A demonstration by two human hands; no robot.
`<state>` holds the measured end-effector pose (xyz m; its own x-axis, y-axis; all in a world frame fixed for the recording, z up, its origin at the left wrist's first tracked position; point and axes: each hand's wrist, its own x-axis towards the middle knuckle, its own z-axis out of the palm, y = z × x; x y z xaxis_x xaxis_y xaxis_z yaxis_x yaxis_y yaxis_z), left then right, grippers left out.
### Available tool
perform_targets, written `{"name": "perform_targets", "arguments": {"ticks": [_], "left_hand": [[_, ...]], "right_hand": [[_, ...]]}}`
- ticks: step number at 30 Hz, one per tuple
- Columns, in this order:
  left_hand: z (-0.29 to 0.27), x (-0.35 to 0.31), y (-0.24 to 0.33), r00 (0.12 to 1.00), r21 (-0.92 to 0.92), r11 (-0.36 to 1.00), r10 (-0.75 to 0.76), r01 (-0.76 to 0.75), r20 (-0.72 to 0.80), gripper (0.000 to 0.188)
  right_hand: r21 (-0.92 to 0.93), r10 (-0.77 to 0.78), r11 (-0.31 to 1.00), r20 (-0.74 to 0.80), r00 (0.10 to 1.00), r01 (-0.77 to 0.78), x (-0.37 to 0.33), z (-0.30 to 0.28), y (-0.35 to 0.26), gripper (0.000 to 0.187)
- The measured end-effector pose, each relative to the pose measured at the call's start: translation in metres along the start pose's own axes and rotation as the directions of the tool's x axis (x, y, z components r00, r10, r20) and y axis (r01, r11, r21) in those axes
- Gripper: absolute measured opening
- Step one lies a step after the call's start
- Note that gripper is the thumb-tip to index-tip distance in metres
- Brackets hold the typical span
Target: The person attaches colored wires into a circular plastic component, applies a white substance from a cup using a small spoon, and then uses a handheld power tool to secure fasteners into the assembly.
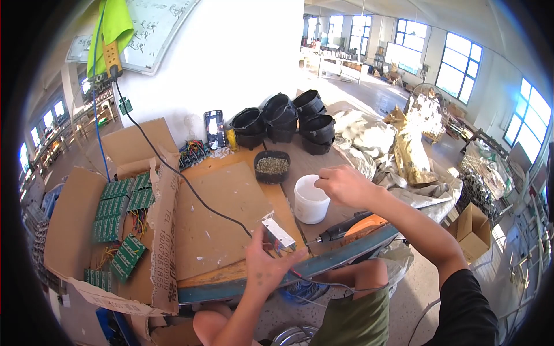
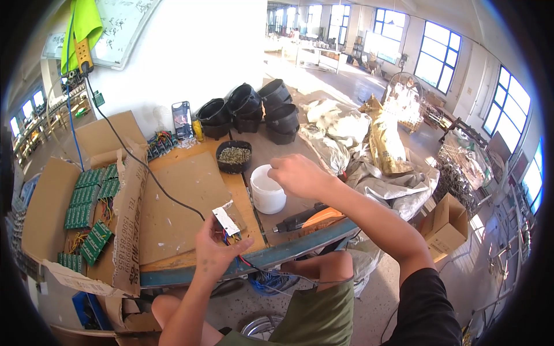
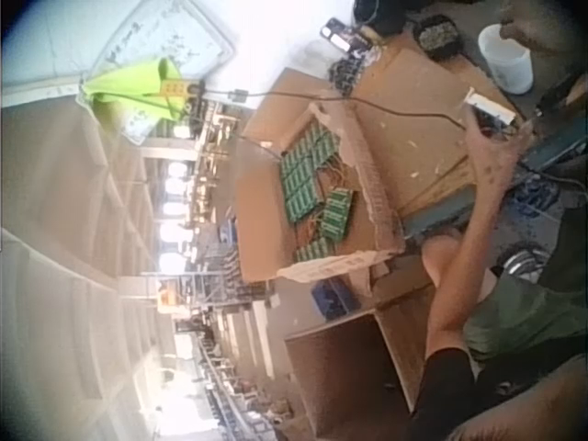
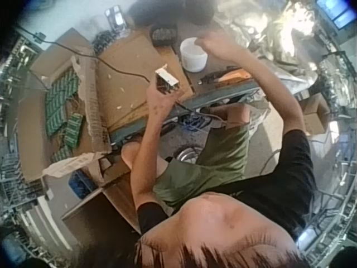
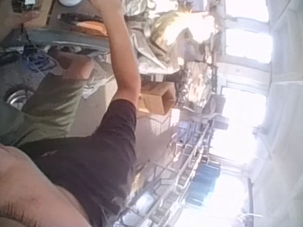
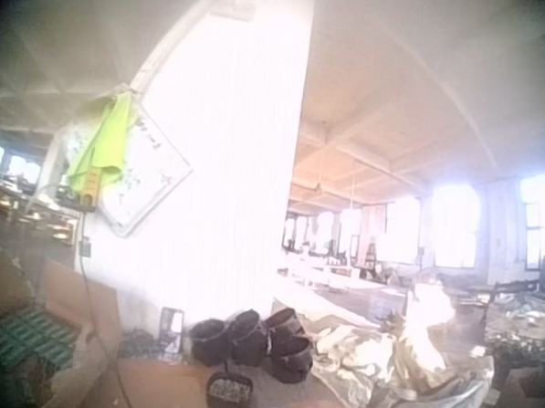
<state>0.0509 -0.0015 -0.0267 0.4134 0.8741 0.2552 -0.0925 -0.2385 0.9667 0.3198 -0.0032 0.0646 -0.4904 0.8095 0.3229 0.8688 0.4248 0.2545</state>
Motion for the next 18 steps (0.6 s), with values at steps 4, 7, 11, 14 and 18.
{"name": "perform_targets", "arguments": {"ticks": [4, 7, 11, 14, 18], "left_hand": [[-0.002, 0.000, 0.003, 0.999, 0.026, 1.000, -0.014, 0.013, 0.049, 0.063], [-0.004, -0.001, 0.004, 1.000, 0.022, 1.000, -0.014, 0.014, 0.024, 0.063], [-0.003, -0.002, 0.007, 1.000, -0.004, 1.000, -0.026, 0.026, -0.002, 0.063], [-0.002, -0.002, 0.004, 1.000, 0.015, 1.000, -0.015, 0.015, 0.001, 0.063], [-0.001, 0.000, 0.002, 0.999, 0.054, 0.998, -0.027, 0.025, 0.023, 0.063]], "right_hand": [[0.264, 0.028, 0.964, -0.039, 0.999, -0.017, 0.004, 0.012, 0.015, 0.016], [0.290, 0.048, 0.957, -0.119, 0.992, -0.012, 0.007, -0.012, 0.015, 0.015], [0.136, 0.100, 0.987, -0.117, 0.988, -0.084, 0.003, -0.043, 0.001, 0.013], [-0.072, 0.059, 0.996, -0.016, 0.998, -0.060, 0.005, -0.024, -0.001, 0.012], [0.005, 0.073, 0.997, 0.043, 0.996, -0.073, 0.008, -0.008, 0.000, 0.007]]}}
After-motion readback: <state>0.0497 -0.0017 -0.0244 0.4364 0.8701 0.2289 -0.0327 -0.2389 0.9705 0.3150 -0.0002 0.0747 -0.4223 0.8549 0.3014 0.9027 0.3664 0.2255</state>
